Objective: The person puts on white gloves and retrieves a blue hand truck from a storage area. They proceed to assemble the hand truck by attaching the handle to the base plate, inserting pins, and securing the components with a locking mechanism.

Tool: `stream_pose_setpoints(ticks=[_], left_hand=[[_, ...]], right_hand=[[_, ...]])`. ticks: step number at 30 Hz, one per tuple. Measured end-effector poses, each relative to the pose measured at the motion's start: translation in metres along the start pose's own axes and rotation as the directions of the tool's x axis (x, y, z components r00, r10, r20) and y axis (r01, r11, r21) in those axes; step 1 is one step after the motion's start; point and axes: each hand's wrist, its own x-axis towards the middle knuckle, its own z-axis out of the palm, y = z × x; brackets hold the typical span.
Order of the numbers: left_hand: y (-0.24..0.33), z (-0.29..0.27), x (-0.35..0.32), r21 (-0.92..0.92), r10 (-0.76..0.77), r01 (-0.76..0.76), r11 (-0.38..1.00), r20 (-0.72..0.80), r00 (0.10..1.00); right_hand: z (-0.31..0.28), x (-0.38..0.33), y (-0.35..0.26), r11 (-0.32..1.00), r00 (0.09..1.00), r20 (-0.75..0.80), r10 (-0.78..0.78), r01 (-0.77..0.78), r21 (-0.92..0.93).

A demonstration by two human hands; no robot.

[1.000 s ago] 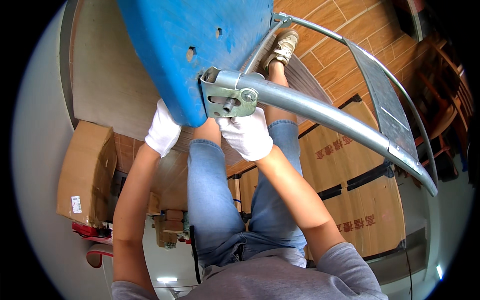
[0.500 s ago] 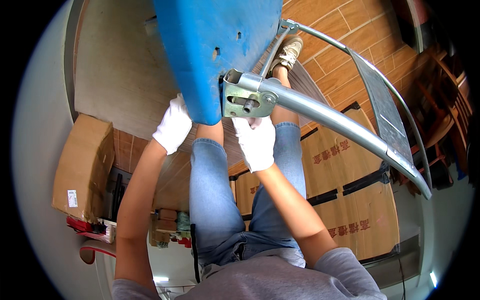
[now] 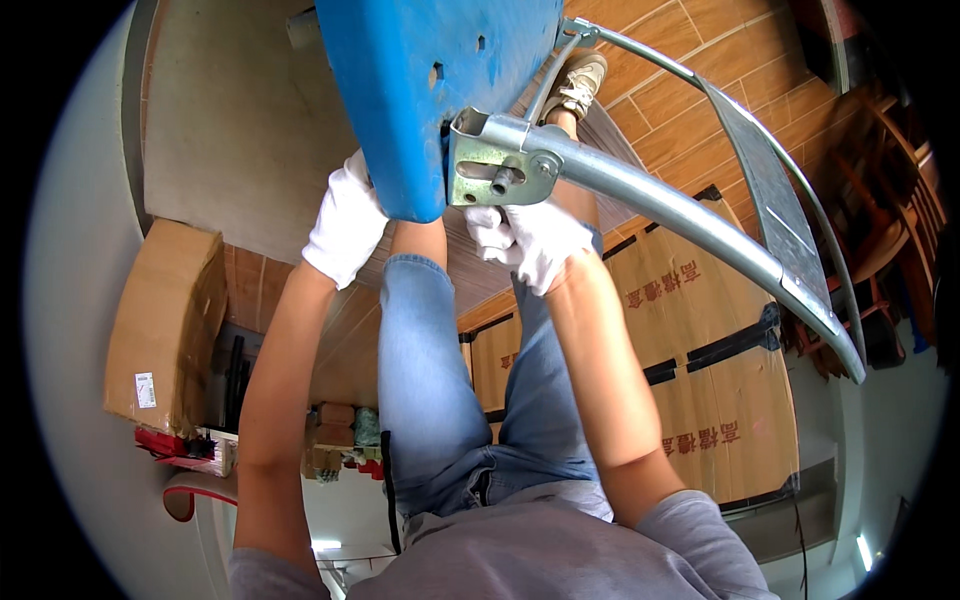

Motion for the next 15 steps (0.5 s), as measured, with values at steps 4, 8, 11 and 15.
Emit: stream_pose_setpoints(ticks=[4,8,11,15], left_hand=[[0.001,-0.001,0.001,0.002,0.01,-0.01,1.0,0.009,1.0],[-0.005,-0.004,0.001,0.022,0.049,-0.049,0.999,0.027,0.998],[-0.004,-0.004,-0.001,0.02,0.05,-0.05,0.999,0.013,0.999],[-0.01,-0.004,0.0,-0.021,0.043,-0.042,0.999,0.022,0.999]], right_hand=[[0.004,-0.008,-0.012,0.995,0.999,-0.047,-0.009,0.004,-0.102],[-0.007,-0.001,-0.014,0.997,0.997,0.033,0.066,-0.065,-0.041],[-0.015,0.005,-0.014,0.997,0.984,0.166,0.069,-0.062,-0.048],[-0.016,0.019,0.008,0.999,0.998,0.054,-0.026,0.023,0.048]])
